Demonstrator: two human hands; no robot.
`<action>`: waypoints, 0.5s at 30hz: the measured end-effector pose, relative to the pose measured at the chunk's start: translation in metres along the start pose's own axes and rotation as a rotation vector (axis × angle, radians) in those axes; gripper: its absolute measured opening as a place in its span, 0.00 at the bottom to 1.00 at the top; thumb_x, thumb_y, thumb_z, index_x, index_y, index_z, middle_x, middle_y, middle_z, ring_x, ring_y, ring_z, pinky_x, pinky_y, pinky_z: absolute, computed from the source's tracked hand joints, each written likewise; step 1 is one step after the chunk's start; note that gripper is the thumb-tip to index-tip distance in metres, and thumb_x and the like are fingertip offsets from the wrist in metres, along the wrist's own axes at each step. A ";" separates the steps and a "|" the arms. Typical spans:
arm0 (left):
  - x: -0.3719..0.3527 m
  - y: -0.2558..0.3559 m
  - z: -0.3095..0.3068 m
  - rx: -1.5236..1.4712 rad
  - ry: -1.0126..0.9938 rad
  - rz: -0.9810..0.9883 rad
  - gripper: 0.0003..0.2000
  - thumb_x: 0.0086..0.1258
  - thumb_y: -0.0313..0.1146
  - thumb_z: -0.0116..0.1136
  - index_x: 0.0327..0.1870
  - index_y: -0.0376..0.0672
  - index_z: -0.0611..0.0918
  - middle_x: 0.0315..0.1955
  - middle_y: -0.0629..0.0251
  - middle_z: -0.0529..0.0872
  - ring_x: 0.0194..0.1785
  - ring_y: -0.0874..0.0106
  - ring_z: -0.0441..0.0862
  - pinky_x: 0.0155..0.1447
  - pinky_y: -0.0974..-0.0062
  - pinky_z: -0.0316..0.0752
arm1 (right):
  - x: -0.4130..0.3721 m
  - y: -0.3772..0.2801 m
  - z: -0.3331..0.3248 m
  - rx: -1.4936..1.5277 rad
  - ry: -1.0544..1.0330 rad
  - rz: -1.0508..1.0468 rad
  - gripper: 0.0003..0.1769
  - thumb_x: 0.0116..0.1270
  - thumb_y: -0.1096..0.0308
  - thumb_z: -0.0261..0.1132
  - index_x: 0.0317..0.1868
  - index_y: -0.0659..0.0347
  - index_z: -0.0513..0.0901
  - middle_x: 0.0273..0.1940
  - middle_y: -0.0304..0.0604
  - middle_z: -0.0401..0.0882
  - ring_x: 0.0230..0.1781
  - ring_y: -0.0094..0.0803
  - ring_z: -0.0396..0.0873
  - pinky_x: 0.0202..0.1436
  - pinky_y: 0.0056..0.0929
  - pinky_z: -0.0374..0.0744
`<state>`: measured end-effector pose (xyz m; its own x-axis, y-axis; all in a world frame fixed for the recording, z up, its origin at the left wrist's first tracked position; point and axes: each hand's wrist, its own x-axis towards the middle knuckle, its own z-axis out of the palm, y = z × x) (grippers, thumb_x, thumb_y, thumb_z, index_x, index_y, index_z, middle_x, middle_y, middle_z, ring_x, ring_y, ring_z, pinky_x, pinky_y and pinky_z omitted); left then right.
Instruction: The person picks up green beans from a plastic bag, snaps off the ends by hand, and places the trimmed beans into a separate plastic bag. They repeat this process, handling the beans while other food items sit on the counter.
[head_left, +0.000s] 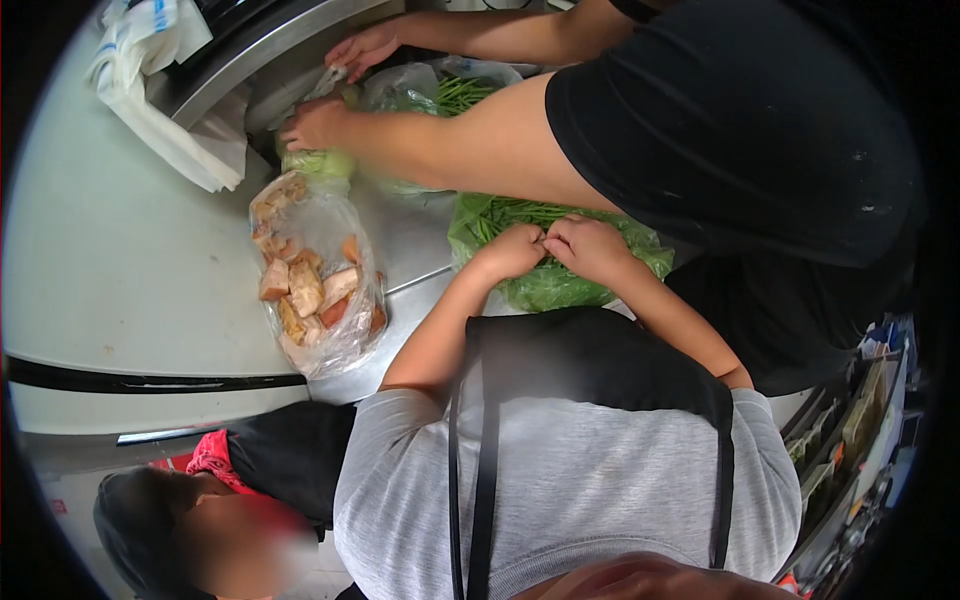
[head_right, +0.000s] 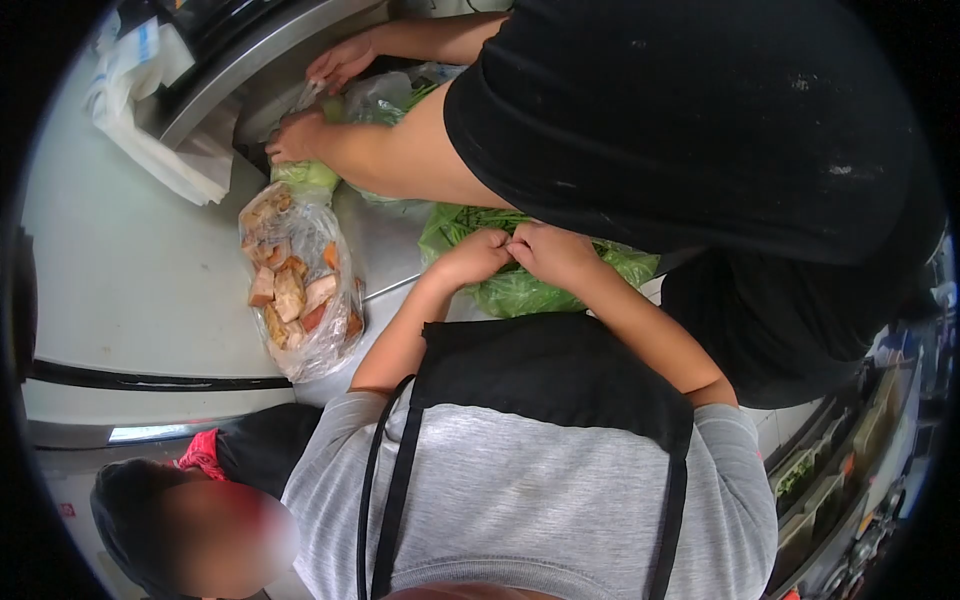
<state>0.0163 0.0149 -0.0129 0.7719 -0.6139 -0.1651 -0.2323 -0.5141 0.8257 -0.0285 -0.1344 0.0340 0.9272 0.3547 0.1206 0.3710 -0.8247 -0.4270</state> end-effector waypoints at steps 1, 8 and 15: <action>0.000 -0.001 0.001 0.000 -0.003 0.008 0.11 0.57 0.34 0.50 0.27 0.33 0.76 0.22 0.53 0.79 0.27 0.65 0.76 0.33 0.69 0.68 | 0.000 0.001 0.001 -0.032 -0.007 0.003 0.09 0.54 0.62 0.55 0.28 0.59 0.75 0.29 0.45 0.74 0.32 0.41 0.73 0.34 0.36 0.71; -0.011 0.003 -0.003 -0.544 -0.208 0.096 0.11 0.65 0.36 0.44 0.30 0.38 0.74 0.14 0.73 0.68 0.17 0.80 0.61 0.21 0.82 0.57 | 0.001 0.021 0.011 0.567 -0.146 0.171 0.10 0.57 0.64 0.53 0.24 0.60 0.73 0.22 0.39 0.72 0.22 0.27 0.70 0.25 0.26 0.68; -0.023 0.031 -0.018 -1.070 -0.350 0.085 0.11 0.67 0.38 0.41 0.28 0.41 0.70 0.12 0.79 0.59 0.14 0.86 0.52 0.18 0.87 0.47 | 0.002 0.013 0.007 1.677 0.077 0.125 0.09 0.58 0.67 0.51 0.22 0.59 0.72 0.18 0.37 0.69 0.18 0.22 0.65 0.23 0.18 0.65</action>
<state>0.0019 0.0241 0.0262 0.5306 -0.8429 -0.0897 0.4802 0.2117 0.8512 -0.0222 -0.1407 0.0222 0.9635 0.2656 0.0336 -0.1139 0.5204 -0.8463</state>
